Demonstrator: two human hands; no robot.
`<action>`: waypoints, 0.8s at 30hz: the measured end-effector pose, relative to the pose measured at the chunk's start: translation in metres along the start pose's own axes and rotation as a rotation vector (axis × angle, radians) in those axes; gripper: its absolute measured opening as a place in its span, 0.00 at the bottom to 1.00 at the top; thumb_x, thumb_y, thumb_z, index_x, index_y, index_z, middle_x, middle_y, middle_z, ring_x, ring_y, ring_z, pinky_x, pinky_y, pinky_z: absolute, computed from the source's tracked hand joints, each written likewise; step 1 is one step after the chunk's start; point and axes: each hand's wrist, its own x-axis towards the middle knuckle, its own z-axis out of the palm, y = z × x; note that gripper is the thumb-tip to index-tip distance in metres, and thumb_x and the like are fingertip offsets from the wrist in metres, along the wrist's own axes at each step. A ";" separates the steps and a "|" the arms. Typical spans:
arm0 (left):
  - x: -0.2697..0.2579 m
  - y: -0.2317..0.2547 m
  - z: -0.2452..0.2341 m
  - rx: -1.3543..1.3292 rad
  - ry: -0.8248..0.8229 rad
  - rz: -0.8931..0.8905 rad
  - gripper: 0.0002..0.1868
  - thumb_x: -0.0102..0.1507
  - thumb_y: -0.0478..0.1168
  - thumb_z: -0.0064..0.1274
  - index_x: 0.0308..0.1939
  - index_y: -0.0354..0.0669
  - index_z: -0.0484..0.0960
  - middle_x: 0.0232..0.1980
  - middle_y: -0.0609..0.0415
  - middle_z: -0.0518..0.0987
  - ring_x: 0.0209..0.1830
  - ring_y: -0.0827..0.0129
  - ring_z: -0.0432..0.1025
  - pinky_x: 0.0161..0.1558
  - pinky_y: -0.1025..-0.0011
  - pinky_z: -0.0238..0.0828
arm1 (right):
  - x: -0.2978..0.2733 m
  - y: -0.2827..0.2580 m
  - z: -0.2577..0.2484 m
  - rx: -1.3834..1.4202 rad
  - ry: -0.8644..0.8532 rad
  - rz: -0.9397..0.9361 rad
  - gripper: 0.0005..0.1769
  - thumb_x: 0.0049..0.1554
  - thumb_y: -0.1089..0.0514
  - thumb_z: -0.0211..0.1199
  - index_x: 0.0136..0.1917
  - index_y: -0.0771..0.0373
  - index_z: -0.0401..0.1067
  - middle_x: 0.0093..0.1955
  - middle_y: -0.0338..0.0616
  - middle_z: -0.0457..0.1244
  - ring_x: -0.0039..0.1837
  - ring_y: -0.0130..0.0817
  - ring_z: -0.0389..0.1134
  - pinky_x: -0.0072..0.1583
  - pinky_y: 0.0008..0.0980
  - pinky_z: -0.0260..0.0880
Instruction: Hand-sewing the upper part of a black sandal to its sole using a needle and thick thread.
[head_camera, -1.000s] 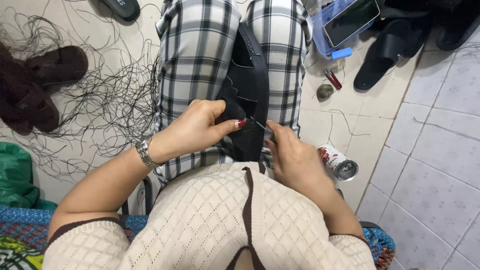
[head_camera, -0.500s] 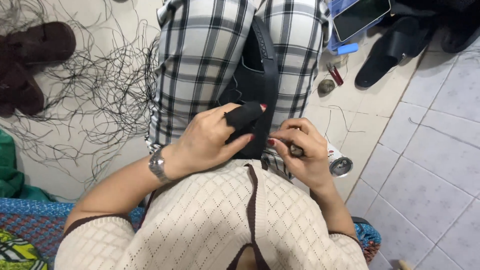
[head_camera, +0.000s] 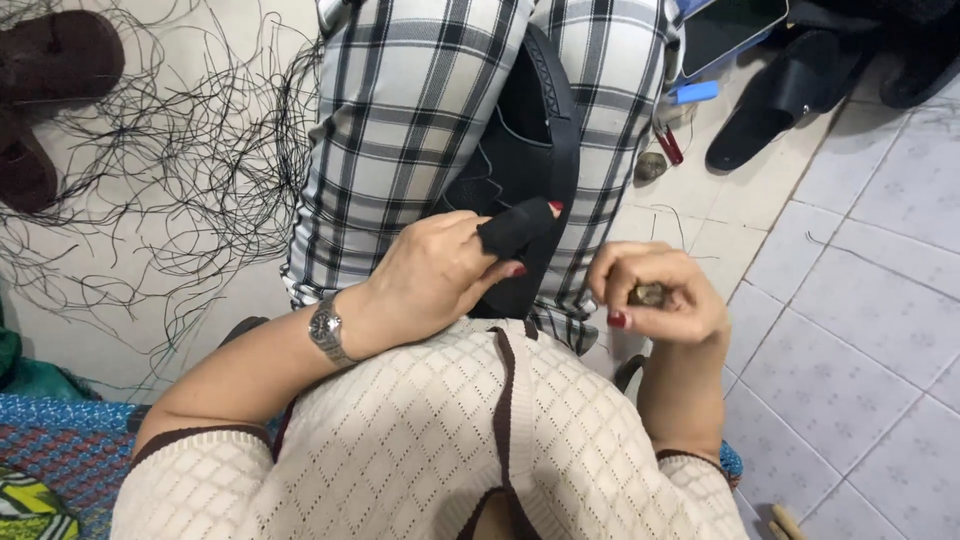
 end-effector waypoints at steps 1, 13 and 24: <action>-0.005 -0.007 0.007 0.001 0.006 0.002 0.09 0.63 0.31 0.57 0.29 0.28 0.80 0.28 0.43 0.76 0.28 0.52 0.75 0.26 0.65 0.69 | -0.002 0.006 -0.006 0.001 -0.030 0.014 0.09 0.50 0.60 0.66 0.31 0.63 0.73 0.35 0.51 0.65 0.33 0.30 0.62 0.35 0.29 0.58; -0.026 -0.019 0.037 0.108 0.259 0.159 0.11 0.66 0.35 0.46 0.46 0.34 0.82 0.32 0.52 0.76 0.27 0.60 0.71 0.30 0.67 0.72 | -0.002 0.018 -0.013 -0.061 -0.094 0.076 0.09 0.52 0.64 0.64 0.30 0.65 0.70 0.31 0.50 0.63 0.32 0.35 0.63 0.35 0.32 0.58; -0.033 0.007 -0.033 0.278 -0.197 0.072 0.02 0.58 0.24 0.53 0.33 0.27 0.81 0.33 0.39 0.78 0.32 0.45 0.75 0.30 0.63 0.69 | 0.032 -0.027 0.034 -0.195 -0.134 0.154 0.13 0.52 0.71 0.59 0.50 0.75 0.78 0.26 0.55 0.65 0.22 0.28 0.56 0.28 0.26 0.53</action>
